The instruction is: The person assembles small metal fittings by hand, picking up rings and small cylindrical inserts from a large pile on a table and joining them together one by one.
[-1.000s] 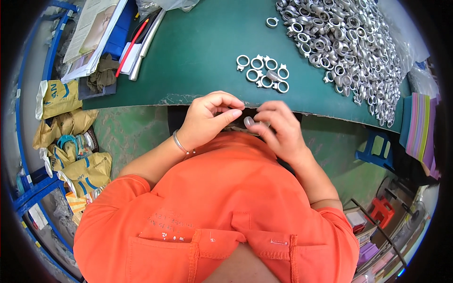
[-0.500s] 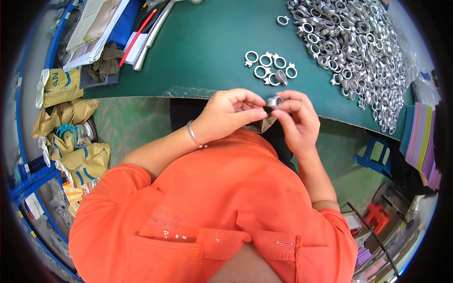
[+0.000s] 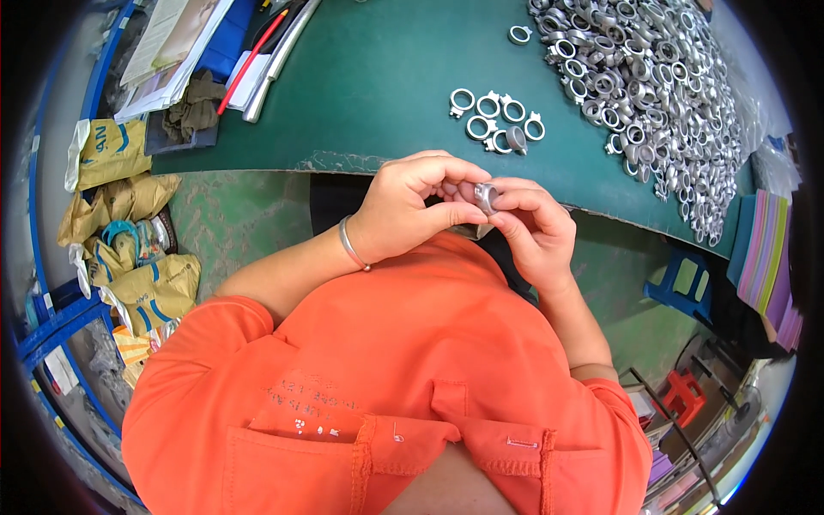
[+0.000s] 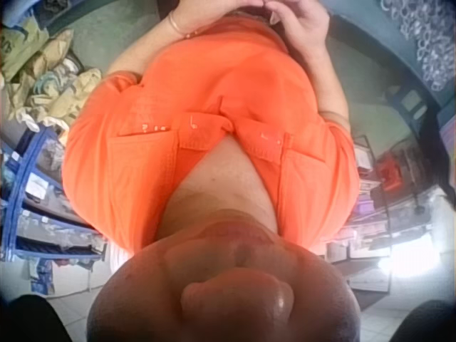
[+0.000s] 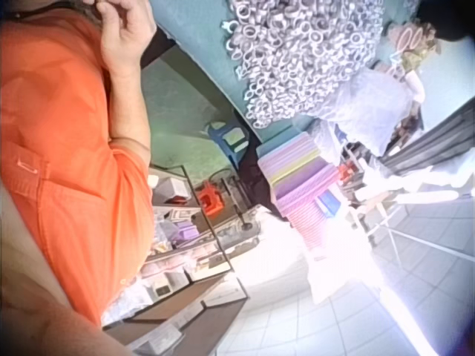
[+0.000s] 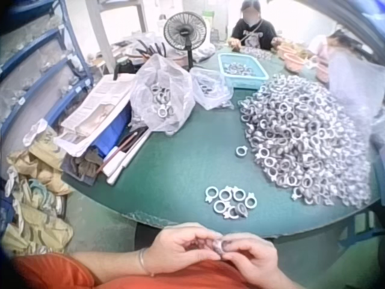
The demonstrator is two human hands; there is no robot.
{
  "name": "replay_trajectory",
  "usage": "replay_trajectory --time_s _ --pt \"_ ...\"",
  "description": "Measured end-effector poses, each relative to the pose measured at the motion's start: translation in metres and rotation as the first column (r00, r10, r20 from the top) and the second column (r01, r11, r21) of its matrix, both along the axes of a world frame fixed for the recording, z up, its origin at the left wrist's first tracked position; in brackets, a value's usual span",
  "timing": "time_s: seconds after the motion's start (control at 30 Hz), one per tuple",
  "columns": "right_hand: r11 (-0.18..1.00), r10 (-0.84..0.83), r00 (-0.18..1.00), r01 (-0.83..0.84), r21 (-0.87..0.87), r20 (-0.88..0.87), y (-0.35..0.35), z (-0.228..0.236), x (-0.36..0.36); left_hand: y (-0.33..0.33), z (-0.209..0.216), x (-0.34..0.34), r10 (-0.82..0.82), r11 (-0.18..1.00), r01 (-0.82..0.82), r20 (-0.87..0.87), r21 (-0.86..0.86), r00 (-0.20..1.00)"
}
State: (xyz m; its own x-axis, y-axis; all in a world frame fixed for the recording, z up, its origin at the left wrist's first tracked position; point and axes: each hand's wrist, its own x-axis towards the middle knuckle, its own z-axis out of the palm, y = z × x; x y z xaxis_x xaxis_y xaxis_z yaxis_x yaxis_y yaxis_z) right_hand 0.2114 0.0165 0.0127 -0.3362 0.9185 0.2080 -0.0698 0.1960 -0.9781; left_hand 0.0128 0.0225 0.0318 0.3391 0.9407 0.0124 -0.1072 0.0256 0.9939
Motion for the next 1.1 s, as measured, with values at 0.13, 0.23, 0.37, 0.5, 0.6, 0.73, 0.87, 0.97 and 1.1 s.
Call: replay_trajectory --time_s 0.13,0.23,0.37,0.5,0.6,0.73,0.87,0.97,1.1 --pt "0.996 -0.089 0.981 0.083 -0.046 -0.171 -0.008 0.0 -0.01 -0.004 0.006 0.002 -0.004 1.0 0.004 0.011 -0.002 1.0" --pt "0.992 -0.118 0.984 0.111 -0.059 -0.136 -0.007 0.007 -0.01 -0.006 0.008 0.003 0.034 0.999 -0.033 0.012 -0.019 0.999" --pt "0.983 -0.093 0.992 0.079 0.168 0.081 0.0 0.005 0.001 0.0 0.01 -0.005 0.011 0.953 0.069 -0.259 0.296 0.966" --pt "0.975 -0.011 0.975 -0.039 0.221 0.224 0.003 0.011 0.003 0.0 0.007 -0.008 0.047 0.87 0.115 -0.313 0.479 0.949" --pt "0.946 -0.158 0.917 0.033 0.323 0.367 0.01 0.009 0.001 -0.005 0.005 -0.009 0.062 0.938 0.076 -0.38 0.339 0.923" --pt "0.817 -0.548 0.673 0.303 0.49 0.497 0.039 0.001 -0.003 -0.005 0.001 -0.007 0.053 0.964 0.048 -0.366 0.263 0.929" --pt "0.783 -0.555 0.647 0.194 0.591 0.523 0.049 -0.01 0.0 -0.004 -0.001 -0.004 0.028 0.986 0.027 -0.326 0.164 0.945" --pt "0.83 -0.38 0.831 0.113 0.546 0.405 0.037 -0.005 -0.001 -0.001 0.003 -0.003 0.025 0.987 -0.048 -0.15 -0.155 0.988" --pt "0.815 -0.229 0.904 -0.025 0.579 0.361 0.02 0.001 -0.008 0.003 -0.003 -0.002 0.045 0.952 -0.019 0.081 -0.305 0.996"
